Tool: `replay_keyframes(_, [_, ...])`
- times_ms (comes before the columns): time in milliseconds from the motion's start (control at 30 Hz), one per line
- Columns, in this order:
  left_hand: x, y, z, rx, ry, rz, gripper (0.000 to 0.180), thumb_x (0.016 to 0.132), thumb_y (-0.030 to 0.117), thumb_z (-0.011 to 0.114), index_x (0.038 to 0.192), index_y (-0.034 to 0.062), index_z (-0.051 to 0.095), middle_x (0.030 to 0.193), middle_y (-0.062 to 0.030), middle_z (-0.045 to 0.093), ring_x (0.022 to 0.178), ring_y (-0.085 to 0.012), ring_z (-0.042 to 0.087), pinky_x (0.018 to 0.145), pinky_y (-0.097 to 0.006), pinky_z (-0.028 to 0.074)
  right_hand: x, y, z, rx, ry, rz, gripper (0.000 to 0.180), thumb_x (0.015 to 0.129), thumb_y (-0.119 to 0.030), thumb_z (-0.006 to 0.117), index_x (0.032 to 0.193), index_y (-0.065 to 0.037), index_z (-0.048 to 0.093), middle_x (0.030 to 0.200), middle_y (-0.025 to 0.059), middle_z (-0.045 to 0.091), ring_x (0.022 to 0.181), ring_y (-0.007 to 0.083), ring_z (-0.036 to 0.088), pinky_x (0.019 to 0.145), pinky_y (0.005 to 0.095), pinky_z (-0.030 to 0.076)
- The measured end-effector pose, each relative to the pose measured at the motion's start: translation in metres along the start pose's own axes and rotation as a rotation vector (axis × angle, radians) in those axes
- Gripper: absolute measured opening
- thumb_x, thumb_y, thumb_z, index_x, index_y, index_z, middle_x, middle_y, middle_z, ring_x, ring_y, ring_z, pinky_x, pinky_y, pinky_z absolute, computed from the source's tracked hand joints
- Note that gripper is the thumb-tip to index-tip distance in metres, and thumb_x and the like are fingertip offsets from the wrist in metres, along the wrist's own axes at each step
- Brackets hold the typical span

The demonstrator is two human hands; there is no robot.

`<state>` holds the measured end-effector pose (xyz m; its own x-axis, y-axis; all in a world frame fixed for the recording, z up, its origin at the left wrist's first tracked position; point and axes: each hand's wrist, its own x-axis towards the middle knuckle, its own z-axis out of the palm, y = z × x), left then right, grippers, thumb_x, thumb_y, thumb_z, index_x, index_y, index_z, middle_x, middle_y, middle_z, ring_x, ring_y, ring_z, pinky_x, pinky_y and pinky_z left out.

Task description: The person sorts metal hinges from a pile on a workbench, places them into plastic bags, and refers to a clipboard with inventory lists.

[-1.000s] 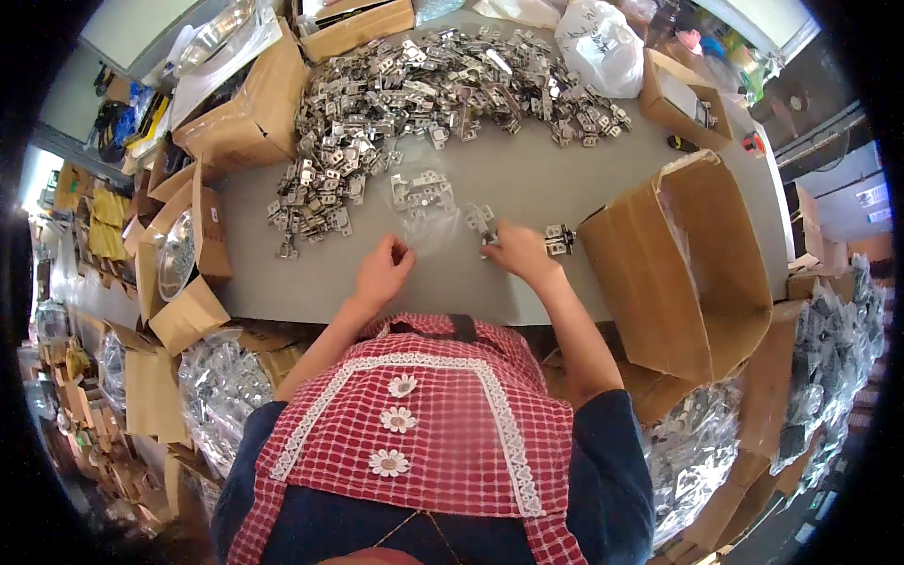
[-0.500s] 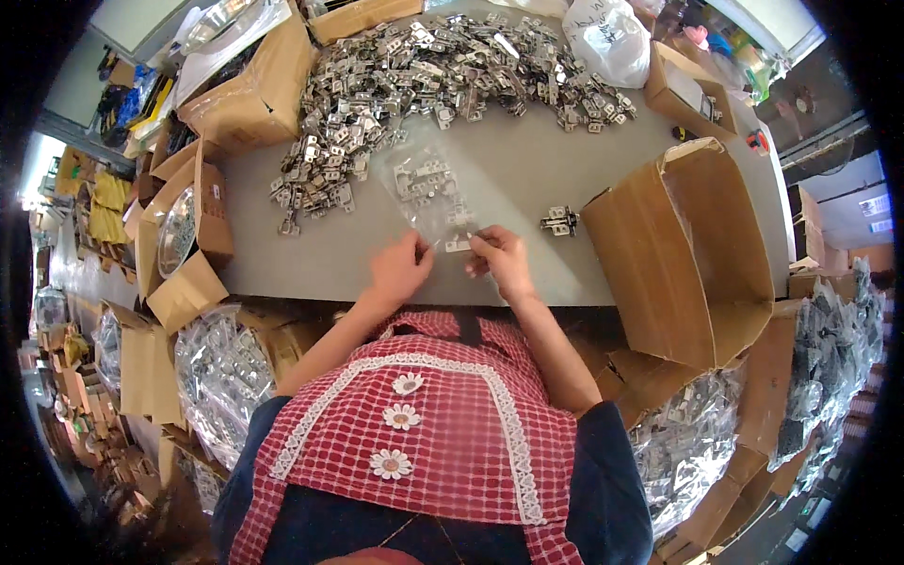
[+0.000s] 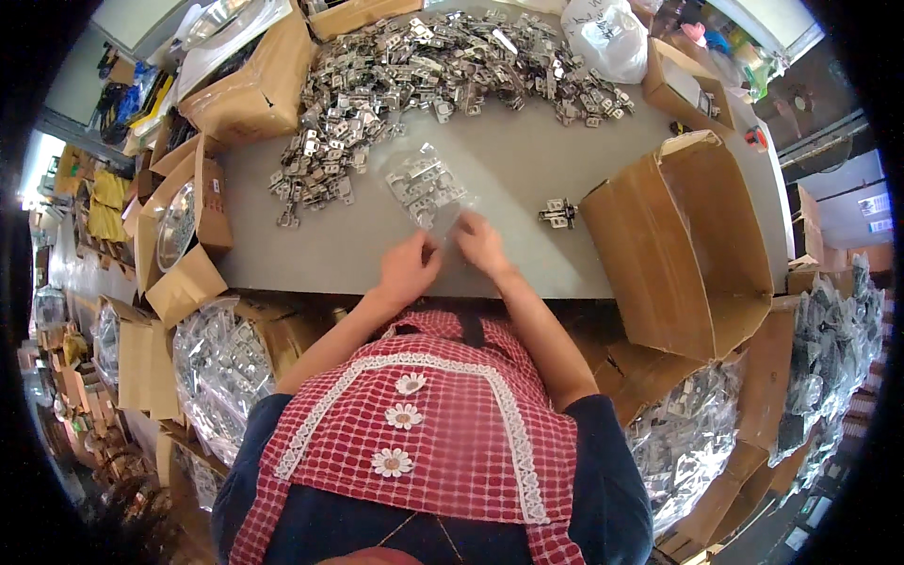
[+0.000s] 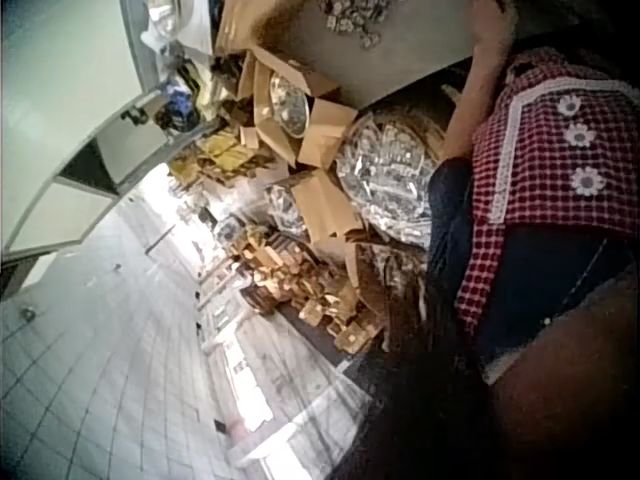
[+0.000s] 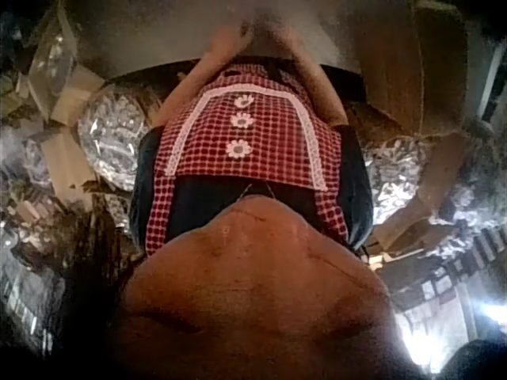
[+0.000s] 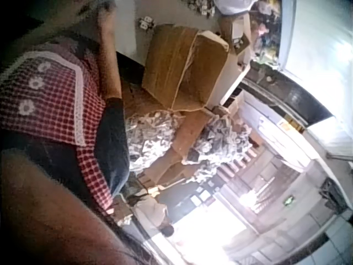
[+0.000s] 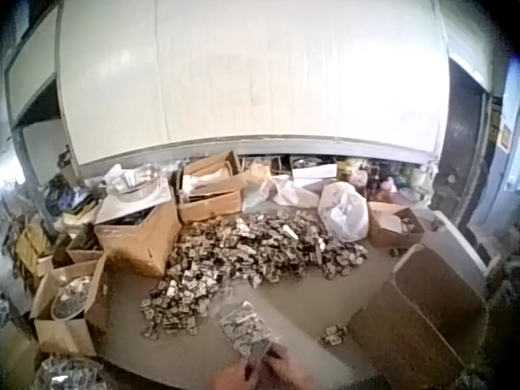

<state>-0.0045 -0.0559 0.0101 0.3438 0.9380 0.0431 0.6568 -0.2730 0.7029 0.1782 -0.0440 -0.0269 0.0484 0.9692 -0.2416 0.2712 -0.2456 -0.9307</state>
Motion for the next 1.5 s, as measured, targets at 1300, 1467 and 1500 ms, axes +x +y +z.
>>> replay_keyframes(1300, [-0.003, 0.001, -0.043, -1.048, -0.118, -0.557, 0.016, 0.088, 0.022, 0.063, 0.079, 0.0094, 0.059, 0.063, -0.0009, 0.057, 0.053, -0.0088, 0.050, 0.047, -0.024, 0.037, -0.002, -0.020, 0.001, 0.670, -0.111, 0.308, 0.014, 0.075, -0.021, 0.060, 0.068, -0.010, 0.059, 0.058, 0.0038, 0.055, 0.042, 0.0135, 0.045, 0.038, 0.0263, 0.030])
replay_keyframes(1467, [-0.016, -0.013, -0.099, -1.197, 0.024, -0.530, 0.016, 0.087, 0.022, 0.063, 0.077, 0.0112, 0.057, 0.062, -0.0001, 0.055, 0.051, -0.0090, 0.048, 0.046, -0.025, 0.034, 0.016, -0.035, -0.055, 0.684, -0.023, 0.256, 0.017, 0.076, -0.024, 0.058, 0.065, -0.014, 0.049, 0.056, 0.0017, 0.048, 0.042, 0.0119, 0.039, 0.039, 0.0265, 0.026])
replay_keyframes(1500, [-0.016, -0.016, -0.114, -1.161, 0.033, -0.510, 0.017, 0.088, 0.021, 0.062, 0.076, 0.0106, 0.056, 0.061, -0.0003, 0.055, 0.051, -0.0090, 0.048, 0.045, -0.025, 0.034, 0.019, -0.042, -0.063, 0.619, -0.077, 0.258, 0.018, 0.077, -0.026, 0.058, 0.066, -0.014, 0.050, 0.057, 0.0017, 0.049, 0.042, 0.0116, 0.039, 0.039, 0.0265, 0.027])
